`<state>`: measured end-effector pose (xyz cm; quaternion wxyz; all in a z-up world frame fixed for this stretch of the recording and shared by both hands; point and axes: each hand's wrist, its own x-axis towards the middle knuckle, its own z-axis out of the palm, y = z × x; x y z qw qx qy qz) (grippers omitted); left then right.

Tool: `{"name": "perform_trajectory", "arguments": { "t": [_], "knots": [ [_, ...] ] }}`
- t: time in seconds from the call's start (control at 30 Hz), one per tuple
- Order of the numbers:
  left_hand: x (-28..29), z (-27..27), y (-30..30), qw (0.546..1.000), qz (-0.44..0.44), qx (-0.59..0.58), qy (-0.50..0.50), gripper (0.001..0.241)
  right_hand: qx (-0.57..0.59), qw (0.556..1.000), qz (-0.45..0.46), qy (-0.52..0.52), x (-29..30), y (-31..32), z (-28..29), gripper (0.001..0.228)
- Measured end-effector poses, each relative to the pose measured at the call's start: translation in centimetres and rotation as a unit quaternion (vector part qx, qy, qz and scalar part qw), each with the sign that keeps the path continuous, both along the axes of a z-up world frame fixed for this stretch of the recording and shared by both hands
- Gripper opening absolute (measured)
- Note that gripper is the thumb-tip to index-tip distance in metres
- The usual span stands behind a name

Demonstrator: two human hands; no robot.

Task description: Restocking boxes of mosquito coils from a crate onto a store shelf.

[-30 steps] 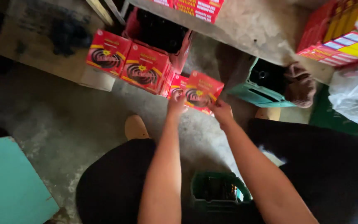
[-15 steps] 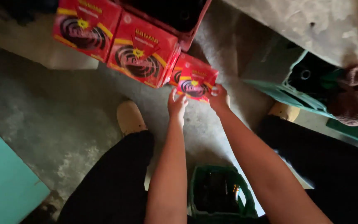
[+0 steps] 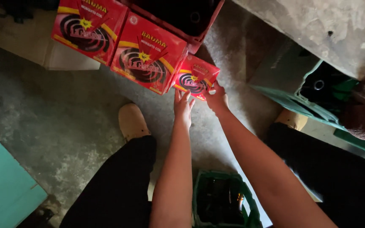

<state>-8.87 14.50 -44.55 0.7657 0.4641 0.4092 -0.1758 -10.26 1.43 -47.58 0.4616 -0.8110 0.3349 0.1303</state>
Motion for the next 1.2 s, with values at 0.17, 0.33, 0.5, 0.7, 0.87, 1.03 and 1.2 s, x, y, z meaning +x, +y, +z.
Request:
{"name": "perform_trajectory", "arguments": {
  "t": [0.17,0.33,0.5,0.7,0.87,1.03,1.2],
  "knots": [
    [-0.3,2.3,-0.4,1.000,-0.010,-0.004,0.003,0.075,0.117,0.992,-0.039,-0.026,-1.5,-1.2,-4.7,0.079],
    [-1.0,-7.8,-2.2,0.990,0.109,0.016,0.083,0.077,0.066,0.990,-0.052,-0.113,-2.7,-4.2,-4.9,0.075],
    [1.9,5.9,-6.4,0.974,0.151,0.140,-0.089,0.036,0.061,0.987,-0.047,-0.140,-0.2,-5.2,9.5,0.037],
    [9.1,30.3,-7.3,0.684,-0.073,0.431,-0.584,0.049,0.175,0.891,-0.048,-0.417,4.9,-6.9,27.0,0.030],
    [12.8,42.1,-7.2,0.504,-0.245,0.561,-0.609,0.072,0.263,0.849,-0.094,-0.448,8.0,-8.4,41.5,0.045],
    [14.3,45.3,-7.7,0.462,-0.364,0.600,-0.543,0.075,0.325,0.841,-0.085,-0.424,9.3,-8.3,47.8,0.050],
    [14.3,43.7,-8.0,0.497,-0.297,0.537,-0.613,0.068,0.268,0.864,-0.119,-0.409,9.9,-8.1,47.6,0.075]
  ]
}}
